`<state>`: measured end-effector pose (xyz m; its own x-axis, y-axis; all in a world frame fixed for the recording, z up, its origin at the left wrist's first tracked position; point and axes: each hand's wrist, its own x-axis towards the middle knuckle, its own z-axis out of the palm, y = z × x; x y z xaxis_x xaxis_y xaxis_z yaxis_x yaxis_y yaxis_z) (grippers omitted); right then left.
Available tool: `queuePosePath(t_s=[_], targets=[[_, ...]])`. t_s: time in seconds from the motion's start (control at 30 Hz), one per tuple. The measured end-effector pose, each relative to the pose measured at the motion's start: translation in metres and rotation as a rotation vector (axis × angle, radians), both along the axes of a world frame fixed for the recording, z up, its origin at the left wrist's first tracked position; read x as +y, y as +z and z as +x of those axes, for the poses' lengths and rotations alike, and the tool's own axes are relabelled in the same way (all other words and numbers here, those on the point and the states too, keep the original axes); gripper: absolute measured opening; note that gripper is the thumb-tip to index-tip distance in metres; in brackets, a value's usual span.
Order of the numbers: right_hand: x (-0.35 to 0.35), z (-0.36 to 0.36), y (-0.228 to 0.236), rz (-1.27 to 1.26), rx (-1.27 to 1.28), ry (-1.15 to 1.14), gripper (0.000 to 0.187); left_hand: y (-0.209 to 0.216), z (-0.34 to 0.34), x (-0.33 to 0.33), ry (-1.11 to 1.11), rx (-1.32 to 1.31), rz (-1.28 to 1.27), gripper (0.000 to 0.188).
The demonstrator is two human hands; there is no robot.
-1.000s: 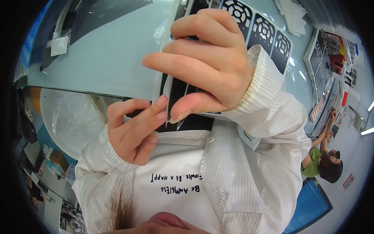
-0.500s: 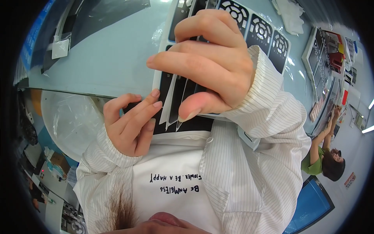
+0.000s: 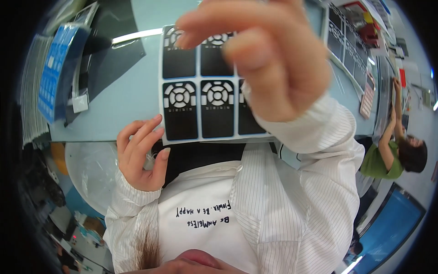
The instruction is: Count and sort electronic component sheets and record the total using a calculator.
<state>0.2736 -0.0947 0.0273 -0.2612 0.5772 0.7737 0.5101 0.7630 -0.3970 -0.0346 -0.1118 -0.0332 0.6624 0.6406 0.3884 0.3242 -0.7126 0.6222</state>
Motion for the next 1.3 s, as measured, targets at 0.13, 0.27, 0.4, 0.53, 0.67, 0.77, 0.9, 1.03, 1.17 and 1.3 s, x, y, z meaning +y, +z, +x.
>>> queuePosePath(t_s=[0.13,0.27,0.4,0.53,0.67,0.77,0.9,1.03,1.17,1.3], targets=[[-0.059,0.046,0.049,0.04,-0.195,-0.122,0.05,0.006,0.012,0.002,-0.14,0.008,0.043,0.033],[-0.134,0.042,0.055,-0.223,-0.004,-0.161,0.035,0.004,0.023,0.0,-0.258,-0.031,0.065,0.031],[-0.19,0.033,0.034,-0.871,0.015,-0.219,0.019,0.003,0.022,-0.005,-0.375,0.007,0.009,0.023],[-0.236,0.037,-0.002,-1.068,0.013,-0.273,0.02,0.014,0.035,-0.006,-0.395,0.018,0.067,0.019],[-0.259,0.054,-0.005,-0.969,0.148,-0.436,0.021,0.027,0.047,-0.001,-0.372,0.016,0.163,0.019],[-0.264,0.081,-0.007,-0.789,0.266,-0.65,0.019,0.036,0.044,0.001,-0.343,0.049,0.19,0.017],[-0.26,0.146,0.014,-0.683,0.309,-0.894,0.015,0.054,0.045,0.014,-0.345,0.055,0.239,0.016],[-0.226,0.25,0.037,-0.383,-0.269,-1.145,0.015,0.076,0.056,0.016,-0.256,0.097,0.268,0.016],[-0.14,0.339,0.04,-0.299,-0.634,-1.384,0.018,0.079,0.067,0.021,-0.195,0.095,0.294,0.017],[-0.069,0.396,0.032,-0.562,-0.771,-1.481,0.032,0.08,0.072,0.023,-0.157,0.113,0.308,0.017]])
